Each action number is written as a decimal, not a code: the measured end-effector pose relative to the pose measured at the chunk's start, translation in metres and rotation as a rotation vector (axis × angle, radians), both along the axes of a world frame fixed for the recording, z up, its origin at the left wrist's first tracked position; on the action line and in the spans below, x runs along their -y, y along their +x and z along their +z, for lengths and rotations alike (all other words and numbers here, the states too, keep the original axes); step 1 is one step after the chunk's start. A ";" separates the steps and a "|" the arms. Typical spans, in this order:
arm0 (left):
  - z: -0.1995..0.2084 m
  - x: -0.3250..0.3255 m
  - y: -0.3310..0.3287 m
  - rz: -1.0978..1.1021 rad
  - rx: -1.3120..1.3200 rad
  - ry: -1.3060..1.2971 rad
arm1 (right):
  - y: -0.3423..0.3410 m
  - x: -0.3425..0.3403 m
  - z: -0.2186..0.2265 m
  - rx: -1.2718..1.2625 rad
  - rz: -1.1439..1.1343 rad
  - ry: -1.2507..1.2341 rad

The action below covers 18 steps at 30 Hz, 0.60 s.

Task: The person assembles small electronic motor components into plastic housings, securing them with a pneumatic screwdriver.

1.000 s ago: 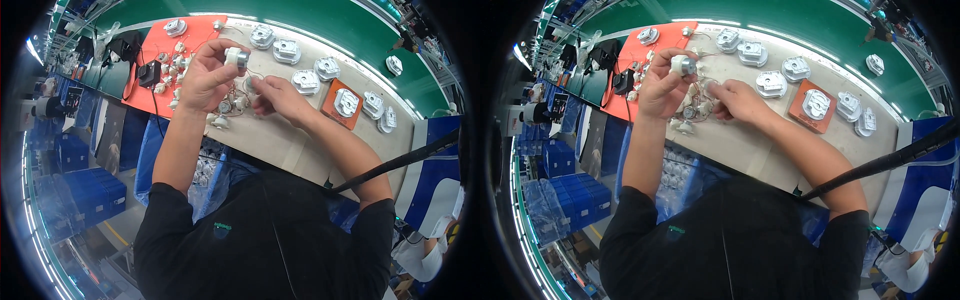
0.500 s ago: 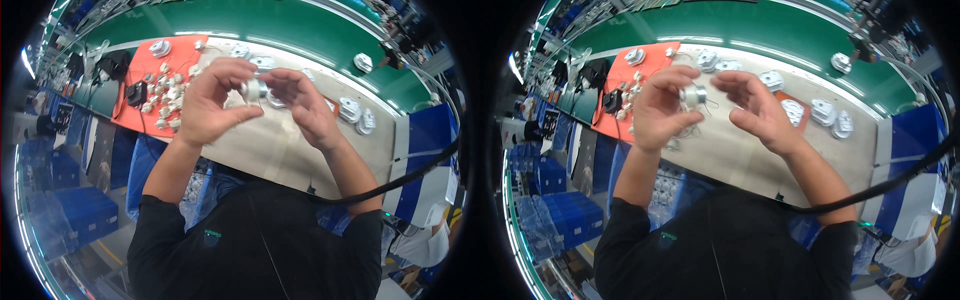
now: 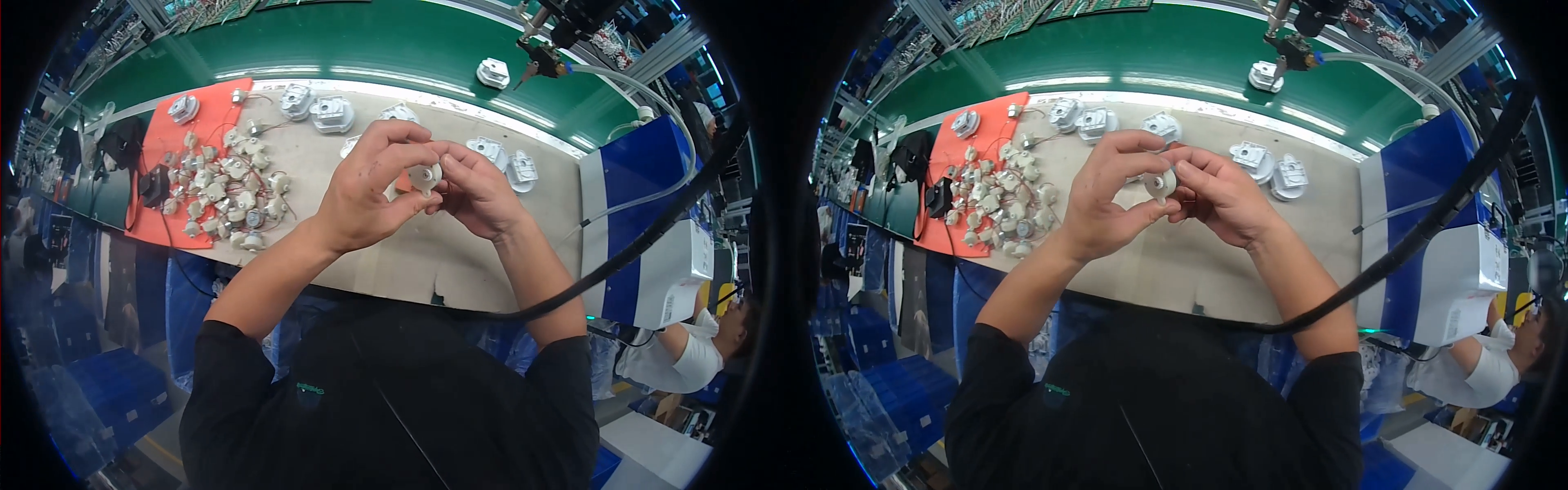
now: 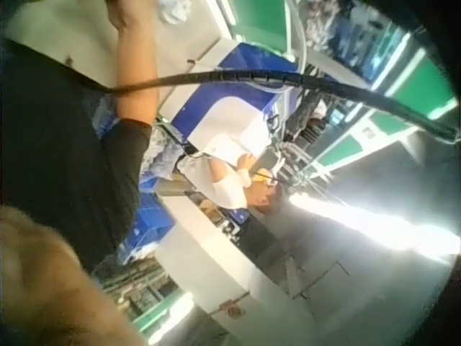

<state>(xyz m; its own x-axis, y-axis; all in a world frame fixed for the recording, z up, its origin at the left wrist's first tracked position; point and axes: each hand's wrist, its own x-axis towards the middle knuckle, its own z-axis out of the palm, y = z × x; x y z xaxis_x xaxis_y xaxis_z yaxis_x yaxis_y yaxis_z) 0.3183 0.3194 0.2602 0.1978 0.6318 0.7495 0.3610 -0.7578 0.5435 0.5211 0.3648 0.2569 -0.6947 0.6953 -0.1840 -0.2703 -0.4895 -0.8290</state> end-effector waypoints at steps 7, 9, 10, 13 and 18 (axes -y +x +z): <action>-0.005 -0.008 0.022 0.083 -0.019 -0.059 | 0.032 -0.021 -0.007 0.029 -0.240 0.288; -0.012 -0.011 0.017 0.143 -0.149 -0.194 | 0.041 -0.025 0.001 0.274 -0.371 0.585; -0.015 -0.014 0.014 0.144 -0.141 -0.201 | 0.045 -0.028 0.001 0.397 -0.409 0.721; -0.026 -0.022 0.009 0.121 -0.300 -0.335 | 0.042 -0.028 0.001 0.755 -0.380 1.082; -0.028 -0.040 0.010 0.129 -0.430 -0.499 | 0.024 -0.030 -0.001 0.860 -0.257 1.206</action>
<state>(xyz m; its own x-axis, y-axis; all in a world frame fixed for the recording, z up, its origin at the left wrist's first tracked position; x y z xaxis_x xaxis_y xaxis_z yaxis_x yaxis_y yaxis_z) 0.3285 0.3590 0.2319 0.3136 0.9206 0.2327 0.6946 -0.3894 0.6049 0.5447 0.3952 0.2560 -0.5138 0.8057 0.2947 0.5249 0.5669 -0.6348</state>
